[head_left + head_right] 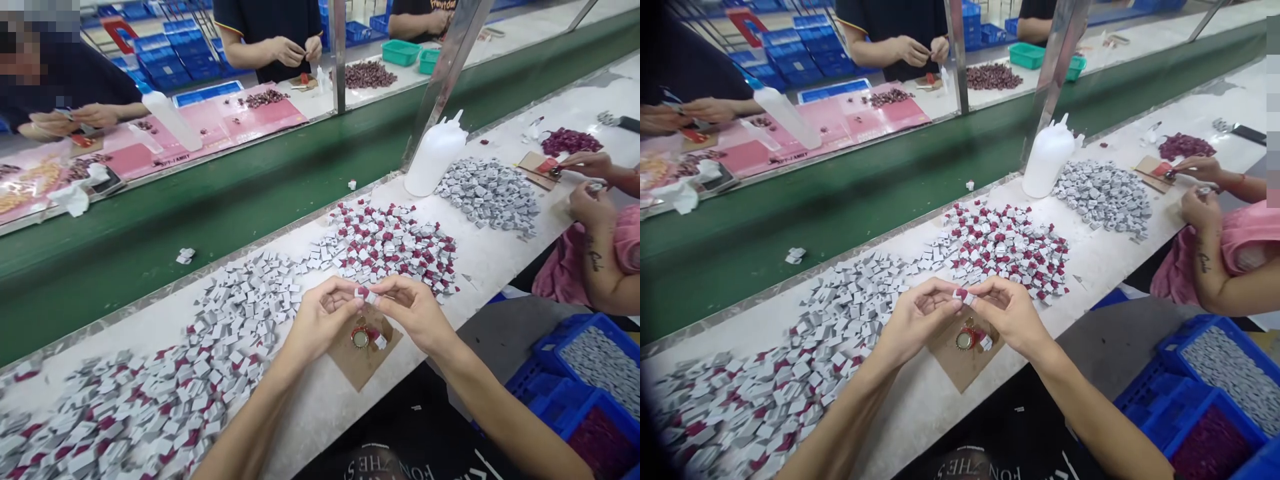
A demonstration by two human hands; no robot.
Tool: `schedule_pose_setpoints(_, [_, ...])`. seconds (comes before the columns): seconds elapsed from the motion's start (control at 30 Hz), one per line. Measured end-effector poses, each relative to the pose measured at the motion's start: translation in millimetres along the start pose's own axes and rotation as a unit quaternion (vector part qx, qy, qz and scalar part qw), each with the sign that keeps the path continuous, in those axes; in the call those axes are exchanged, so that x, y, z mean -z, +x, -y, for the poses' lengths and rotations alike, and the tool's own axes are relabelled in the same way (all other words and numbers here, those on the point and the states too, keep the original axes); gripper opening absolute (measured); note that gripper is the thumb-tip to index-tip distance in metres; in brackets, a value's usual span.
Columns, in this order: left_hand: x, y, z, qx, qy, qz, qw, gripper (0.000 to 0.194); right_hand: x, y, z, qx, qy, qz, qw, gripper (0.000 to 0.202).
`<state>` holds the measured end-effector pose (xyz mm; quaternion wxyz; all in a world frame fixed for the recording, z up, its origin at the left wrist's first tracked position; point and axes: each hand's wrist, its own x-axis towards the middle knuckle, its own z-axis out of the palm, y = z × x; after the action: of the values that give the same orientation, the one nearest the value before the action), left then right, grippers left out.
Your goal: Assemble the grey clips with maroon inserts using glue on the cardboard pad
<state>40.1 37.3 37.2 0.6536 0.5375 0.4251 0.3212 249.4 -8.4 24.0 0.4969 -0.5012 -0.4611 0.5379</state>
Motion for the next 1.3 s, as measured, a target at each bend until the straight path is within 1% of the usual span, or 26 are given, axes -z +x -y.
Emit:
schedule_pose_setpoints(0.07, [4.8,3,-2,-0.009,0.002,0.000,1.000,0.029,-1,6,2,-0.003,-0.005,0.020,1.000,0.022])
schedule_pose_setpoints(0.13, [13.6,7,-7,-0.023,0.023,0.002,0.999,0.027,-2,19,7,-0.003,-0.013,0.060,0.998,0.022])
schedule_pose_setpoints(0.2, [27.0,12,-14,-0.043,0.070,-0.012,0.997,0.025,-2,40,14,0.008,-0.049,0.104,0.993,0.022])
schedule_pose_setpoints(0.23, [35.3,17,-17,-0.052,0.099,-0.030,0.993,0.025,-1,55,18,0.020,-0.088,0.107,0.990,0.024])
schedule_pose_setpoints(0.27, [44.5,23,-20,-0.059,0.127,-0.056,0.989,0.026,0,74,23,0.032,-0.145,0.092,0.985,0.027])
schedule_pose_setpoints(0.3, [54.4,30,-22,-0.062,0.149,-0.088,0.983,0.026,1,94,27,0.043,-0.213,0.057,0.974,0.030])
schedule_pose_setpoints(0.33, [64.8,40,-24,-0.058,0.167,-0.127,0.976,0.026,1,118,31,0.049,-0.290,0.005,0.956,0.033])
schedule_pose_setpoints(0.37, [75.3,51,-25,-0.049,0.179,-0.166,0.968,0.025,0,142,33,0.040,-0.372,-0.044,0.926,0.034])
schedule_pose_setpoints(0.43, [95.9,79,-25,-0.009,0.197,-0.254,0.947,0.019,-5,192,35,0.023,-0.420,-0.081,0.903,0.029])
schedule_pose_setpoints(0.5, [114.2,109,-25,0.008,0.210,-0.301,0.930,0.017,-14,234,32,0.006,-0.447,-0.097,0.889,0.023])
schedule_pose_setpoints(0.57, [128.4,137,-25,0.027,0.223,-0.332,0.916,0.020,-24,265,25,-0.009,-0.463,-0.097,0.881,0.017])
schedule_pose_setpoints(0.63, [137.4,159,-24,0.043,0.237,-0.347,0.906,0.025,-33,283,17,-0.016,-0.470,-0.088,0.878,0.015])
schedule_pose_setpoints(0.7, [141.3,174,-21,0.055,0.250,-0.351,0.901,0.027,-39,290,10,-0.012,-0.467,-0.077,0.881,0.019])
schedule_pose_setpoints(0.77, [140.9,185,-16,0.064,0.259,-0.349,0.898,0.028,-42,288,7,0.006,-0.455,-0.069,0.888,0.021])
schedule_pose_setpoints(0.87, [135.6,198,-9,0.071,0.269,-0.338,0.899,0.025,-41,274,10,0.045,-0.429,-0.058,0.900,0.023])
schedule_pose_setpoints(0.97, [129.9,204,-7,0.072,0.278,-0.323,0.902,0.019,-36,241,18,0.081,-0.397,-0.036,0.913,0.027])
schedule_pose_setpoints(1.03, [129.2,198,-8,0.067,0.288,-0.312,0.903,0.015,-28,208,24,0.096,-0.377,-0.025,0.921,0.027])
schedule_pose_setpoints(1.07, [130.2,191,-10,0.062,0.295,-0.305,0.903,0.013,-22,188,26,0.102,-0.364,-0.022,0.925,0.025])
schedule_pose_setpoints(1.13, [134.2,167,-13,0.051,0.314,-0.291,0.902,0.014,-8,143,28,0.118,-0.326,-0.018,0.938,0.016])
schedule_pose_setpoints(1.17, [136.5,151,-13,0.045,0.326,-0.284,0.901,0.016,0,118,28,0.126,-0.308,-0.006,0.943,0.012])
schedule_pose_setpoints(1.2, [138.3,132,-14,0.039,0.339,-0.276,0.899,0.018,8,93,26,0.123,-0.302,0.006,0.945,0.012])
schedule_pose_setpoints(1.23, [139.4,112,-13,0.035,0.351,-0.268,0.896,0.016,15,69,24,0.109,-0.304,0.019,0.946,0.013])
schedule_pose_setpoints(1.3, [138.1,70,-9,0.025,0.376,-0.245,0.894,0.008,25,24,15,0.081,-0.303,0.018,0.949,0.014])
